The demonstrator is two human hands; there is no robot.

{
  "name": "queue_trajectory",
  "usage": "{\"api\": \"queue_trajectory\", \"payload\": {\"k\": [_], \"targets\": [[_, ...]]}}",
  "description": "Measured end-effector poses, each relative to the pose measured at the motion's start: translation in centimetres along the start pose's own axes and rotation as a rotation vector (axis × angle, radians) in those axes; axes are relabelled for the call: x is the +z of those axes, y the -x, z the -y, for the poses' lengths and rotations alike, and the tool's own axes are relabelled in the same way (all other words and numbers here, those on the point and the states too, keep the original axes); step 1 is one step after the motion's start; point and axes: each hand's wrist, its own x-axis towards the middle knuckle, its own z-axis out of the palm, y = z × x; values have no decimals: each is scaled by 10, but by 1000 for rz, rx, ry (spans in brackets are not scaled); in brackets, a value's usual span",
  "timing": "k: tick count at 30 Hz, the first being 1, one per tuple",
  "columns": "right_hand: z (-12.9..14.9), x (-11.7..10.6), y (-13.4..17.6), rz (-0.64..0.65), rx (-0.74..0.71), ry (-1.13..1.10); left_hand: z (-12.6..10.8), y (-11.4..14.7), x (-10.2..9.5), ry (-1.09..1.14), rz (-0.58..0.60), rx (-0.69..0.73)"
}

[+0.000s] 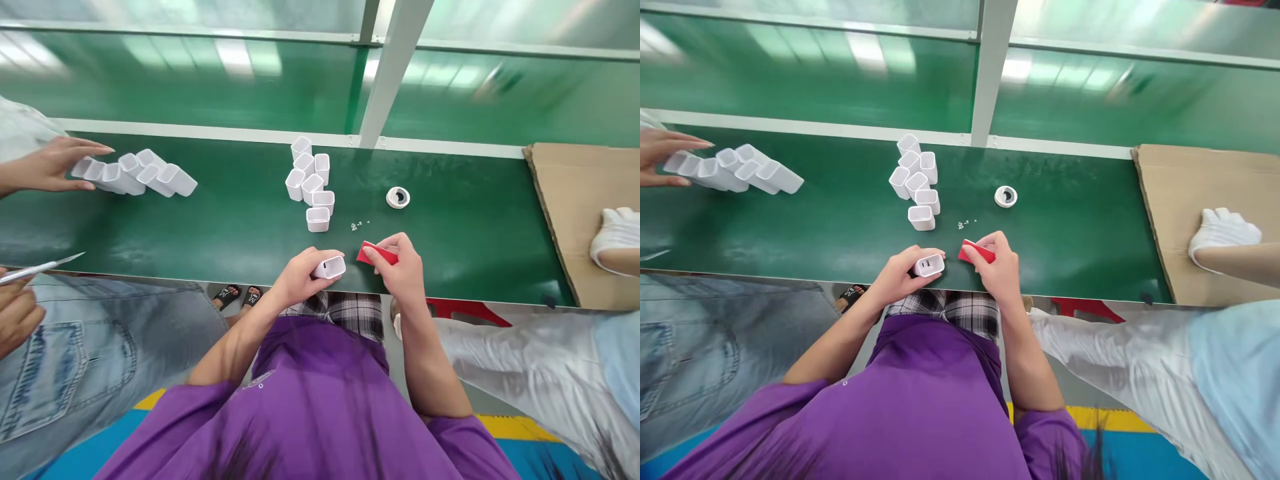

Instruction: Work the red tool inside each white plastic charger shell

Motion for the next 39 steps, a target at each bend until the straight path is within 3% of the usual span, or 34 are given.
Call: {"api": "queue_trajectory", "payload": {"k": [3,6,11,15,19,23,26,30,39], "targets": [[11,4,4,161,-100,-63,2,0,3,-22,-30,64],[19,11,1,267,-216,36,3,1,4,-23,-54,108],[11,5,-16,138,-125,68,3,0,4,-26,-59,137],[10,6,-18,248,-183,40,3,0,3,-29,-80,149],[4,8,-18,82,-123,39,2,1,0,-16,-7,71],[-1,8,-14,150,-115,-55,1,0,-1,-15,11,37],[-3,9,-13,69,-81,-56,2,1,-1,-31,6,28],[-4,11,-13,124,-88,-77,2,1,-1,-50,-3,46],[-5,10,-7,66,-93,-66,1,1,-2,-21,-9,10]]}}
